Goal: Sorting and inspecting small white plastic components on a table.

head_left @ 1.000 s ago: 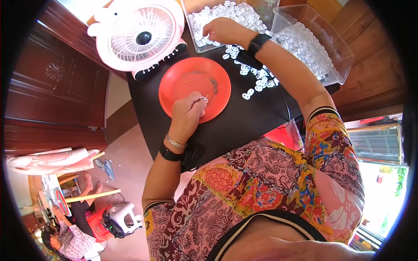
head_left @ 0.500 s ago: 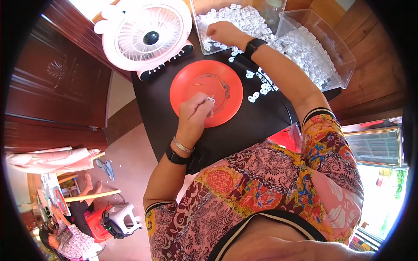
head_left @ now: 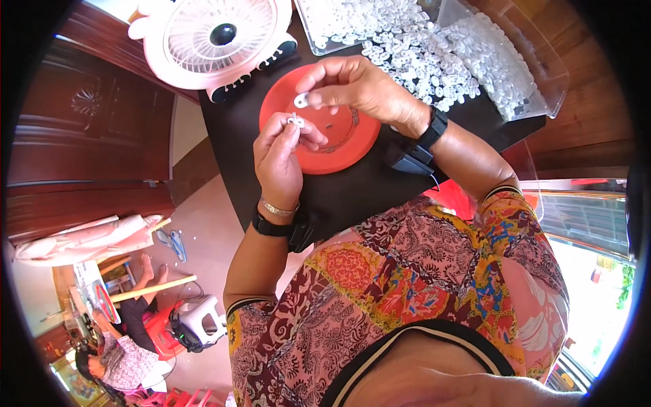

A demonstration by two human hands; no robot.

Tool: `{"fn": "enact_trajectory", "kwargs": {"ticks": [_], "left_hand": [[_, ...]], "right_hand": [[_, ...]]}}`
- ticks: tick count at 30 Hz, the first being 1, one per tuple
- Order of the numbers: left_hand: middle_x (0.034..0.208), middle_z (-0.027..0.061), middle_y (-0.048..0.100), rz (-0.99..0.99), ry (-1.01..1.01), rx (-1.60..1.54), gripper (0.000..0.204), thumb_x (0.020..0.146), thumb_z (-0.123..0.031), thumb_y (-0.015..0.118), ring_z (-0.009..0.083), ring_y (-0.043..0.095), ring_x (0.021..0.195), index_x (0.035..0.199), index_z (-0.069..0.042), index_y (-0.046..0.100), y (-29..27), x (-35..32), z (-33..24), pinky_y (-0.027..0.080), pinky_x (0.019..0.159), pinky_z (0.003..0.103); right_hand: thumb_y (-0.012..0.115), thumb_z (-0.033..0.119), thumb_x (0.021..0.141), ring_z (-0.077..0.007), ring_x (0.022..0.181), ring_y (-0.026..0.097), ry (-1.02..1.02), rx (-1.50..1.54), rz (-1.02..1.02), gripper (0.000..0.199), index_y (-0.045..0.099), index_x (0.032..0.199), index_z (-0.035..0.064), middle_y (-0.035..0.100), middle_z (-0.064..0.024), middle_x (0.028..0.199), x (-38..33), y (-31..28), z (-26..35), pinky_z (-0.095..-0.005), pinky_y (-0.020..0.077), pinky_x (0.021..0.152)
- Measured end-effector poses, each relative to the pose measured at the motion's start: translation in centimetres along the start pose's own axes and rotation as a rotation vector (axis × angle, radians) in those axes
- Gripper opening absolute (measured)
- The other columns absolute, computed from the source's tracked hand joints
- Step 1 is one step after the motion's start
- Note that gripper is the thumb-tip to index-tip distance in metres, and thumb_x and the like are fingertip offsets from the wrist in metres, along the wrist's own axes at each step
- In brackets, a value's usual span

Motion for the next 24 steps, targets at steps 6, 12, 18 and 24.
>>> {"fn": "enact_trajectory", "kwargs": {"ticks": [6, 12, 18, 24], "left_hand": [[0.076, 0.0149, 0.060, 0.004, -0.037, 0.015, 0.024, 0.093, -0.018, 0.040, 0.0241, 0.060, 0.070, 0.087, 0.001, 0.053, -0.5, 0.2, 0.4, 0.044, 0.064, 0.030], [0.078, 0.0142, 0.064, 0.047, -0.058, -0.056, 0.022, 0.093, -0.014, 0.040, 0.0221, 0.063, 0.072, 0.084, 0.001, 0.055, -0.8, 0.3, 0.9, 0.047, 0.064, 0.028], [0.084, 0.0189, 0.065, 0.028, -0.030, -0.154, 0.023, 0.093, -0.014, 0.041, 0.0276, 0.064, 0.080, 0.087, 0.002, 0.056, 0.3, 0.4, 1.0, 0.050, 0.077, 0.036], [0.082, 0.0174, 0.064, -0.034, -0.060, -0.132, 0.022, 0.092, -0.014, 0.042, 0.0262, 0.063, 0.077, 0.087, 0.002, 0.056, -0.1, 0.3, 1.5, 0.048, 0.076, 0.035]], "right_hand": [[0.062, 0.007, 0.089, -0.0028, 0.077, 0.056, 0.026, 0.027, 0.006, 0.015, 0.067, 0.103, 0.0056, 0.066, 0.0023, 0.089, -0.5, 0.7, -2.1, -0.0193, 0.0462, 0.069], [0.060, 0.007, 0.090, -0.0027, 0.078, 0.056, -0.022, -0.024, 0.061, 0.017, 0.067, 0.105, 0.0042, 0.066, 0.0025, 0.088, -0.5, 0.5, -1.8, -0.0204, 0.0466, 0.070], [0.060, 0.004, 0.090, -0.0039, 0.072, 0.055, -0.036, 0.133, 0.055, 0.019, 0.063, 0.108, -0.0003, 0.064, -0.0003, 0.086, -0.7, 0.7, -2.4, -0.0202, 0.0477, 0.066], [0.058, 0.002, 0.090, -0.0042, 0.073, 0.056, -0.038, 0.230, 0.106, 0.020, 0.063, 0.110, -0.0002, 0.065, -0.0016, 0.088, -0.5, 1.0, -3.4, -0.0205, 0.0480, 0.066]]}}
Point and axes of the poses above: each hand's wrist, its own x-axis towards the middle knuckle, its own y-axis out of the palm, z = x × y, the point moved 4 cm from there along x, towards the middle knuckle
